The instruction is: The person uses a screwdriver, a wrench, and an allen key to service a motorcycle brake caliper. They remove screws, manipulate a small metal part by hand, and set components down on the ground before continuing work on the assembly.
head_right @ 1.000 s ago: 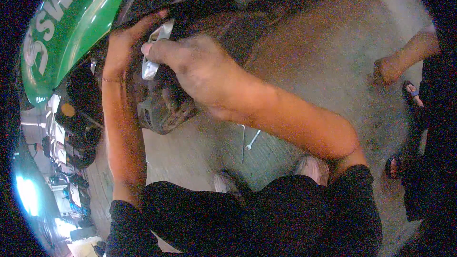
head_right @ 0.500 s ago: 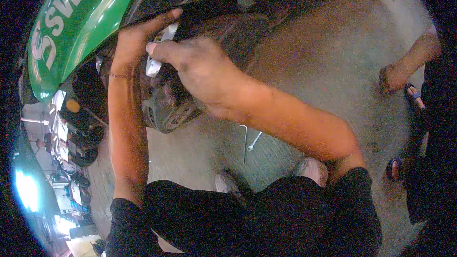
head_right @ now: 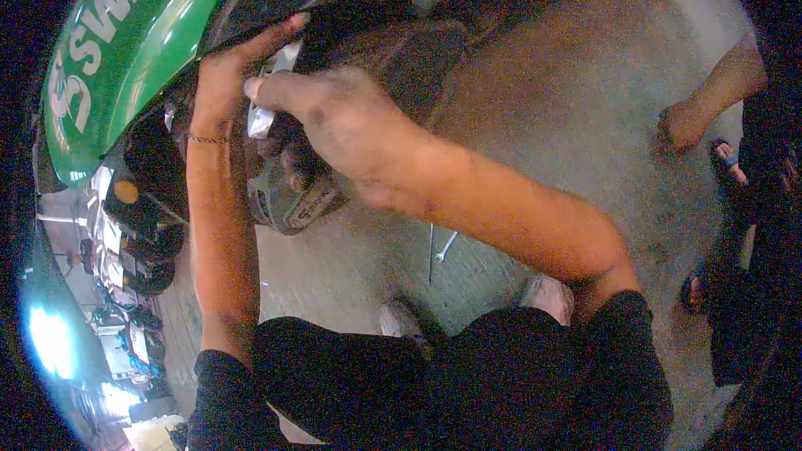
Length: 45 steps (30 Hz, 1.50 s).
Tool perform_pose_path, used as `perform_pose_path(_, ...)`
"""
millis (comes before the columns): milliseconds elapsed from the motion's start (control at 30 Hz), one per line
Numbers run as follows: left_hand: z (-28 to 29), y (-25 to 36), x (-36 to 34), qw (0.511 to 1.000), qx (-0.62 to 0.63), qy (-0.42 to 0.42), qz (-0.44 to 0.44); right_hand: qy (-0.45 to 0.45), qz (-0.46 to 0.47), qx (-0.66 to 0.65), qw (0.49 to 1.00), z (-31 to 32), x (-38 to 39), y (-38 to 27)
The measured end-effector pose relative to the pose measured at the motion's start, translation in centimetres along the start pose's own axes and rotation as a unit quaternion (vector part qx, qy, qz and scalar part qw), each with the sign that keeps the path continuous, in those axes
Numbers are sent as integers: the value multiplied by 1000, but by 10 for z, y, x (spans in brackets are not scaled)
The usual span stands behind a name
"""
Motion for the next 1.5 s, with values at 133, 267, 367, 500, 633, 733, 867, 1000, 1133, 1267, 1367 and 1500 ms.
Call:
perform_pose_path(133,8,5,2,997,21,53,-48,-15,3,1,1000,-3,-3,4)
perform_pose_path(267,0,3,0,998,-64,11,-10,-18,-27,-11,999,0,-2,6)
perform_pose_path(367,4,20,2,992,-53,89,-70,-8,-7,-4,1000,2,-2,4)
perform_pose_path(500,9,10,3,982,73,164,-62,12,-22,-14,1000,7,-3,8)
perform_pose_path(633,13,5,3,980,43,188,-53,22,-37,-15,999,9,1,6)
perform_pose_path(733,6,7,6,988,40,148,-28,1,-41,-8,999,16,2,8)
perform_pose_path(867,6,-1,-1,966,222,132,31,30,-15,30,999,21,2,4)
perform_pose_path(1000,5,-39,12,957,274,91,5,7,-41,18,999,12,4,7)
perform_pose_path(1133,-3,-45,13,913,392,72,92,34,-11,52,998,22,1,5)
perform_pose_path(1267,4,-25,5,952,298,32,56,20,-1,44,999,18,0,6)
perform_pose_path(1367,0,-36,0,944,325,39,46,25,-25,20,999,16,3,6)
perform_pose_path(1500,-7,-55,2,947,264,53,174,-15,-63,-3,998,12,7,12)
Point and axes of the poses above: each hand's wrist, its own x-axis away from the middle knuckle, its own z-axis out of the back of the hand, y = z × x, the point moved 9 cm from there along -x, towards the middle knuckle, and after that the axes turned 5 degrees about x, right-handed, at the moved point
